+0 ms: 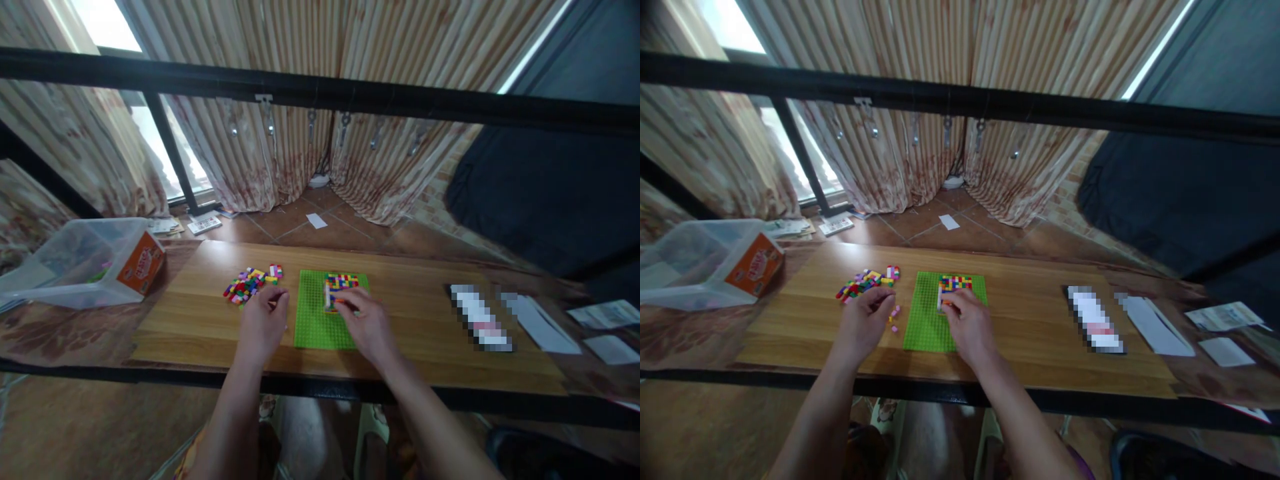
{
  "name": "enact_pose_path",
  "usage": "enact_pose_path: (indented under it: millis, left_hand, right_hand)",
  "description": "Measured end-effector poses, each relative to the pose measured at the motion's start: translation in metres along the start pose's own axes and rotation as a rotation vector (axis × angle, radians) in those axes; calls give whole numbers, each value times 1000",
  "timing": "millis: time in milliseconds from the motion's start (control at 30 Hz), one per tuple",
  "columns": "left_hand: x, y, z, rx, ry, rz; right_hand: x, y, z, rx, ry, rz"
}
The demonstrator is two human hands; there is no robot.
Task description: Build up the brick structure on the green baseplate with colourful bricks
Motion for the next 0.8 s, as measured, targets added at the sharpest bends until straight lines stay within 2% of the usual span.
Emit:
enact_pose_path:
  millis: [133, 267, 367, 500, 800]
  left_hand:
    - [-11, 4, -17, 57, -136, -61]
    - [-15, 5, -33, 101, -210, -80]
    - [-18, 5, -43, 119, -238, -100]
    - [-24, 7, -50, 137, -271, -112]
    - [-27, 7, -49, 154, -295, -105]
  right_hand:
    - [-22, -2, 46, -109, 49, -124]
    - [-32, 1, 65, -127, 114, -168]
    - [-32, 0, 61, -91, 121, -151]
    - [-31, -4, 48, -39, 117, -51]
    - [-42, -9, 33, 6, 224, -9]
Point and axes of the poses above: each hand's wrist, its own y-axis away from the middle knuckle, its own z-axis out of the back of the hand, x = y × z, the point moved 5 cm from there along -y, towards the middle knuckle, and after that the axes turned 12 degrees about -y, right-handed, at the moved point
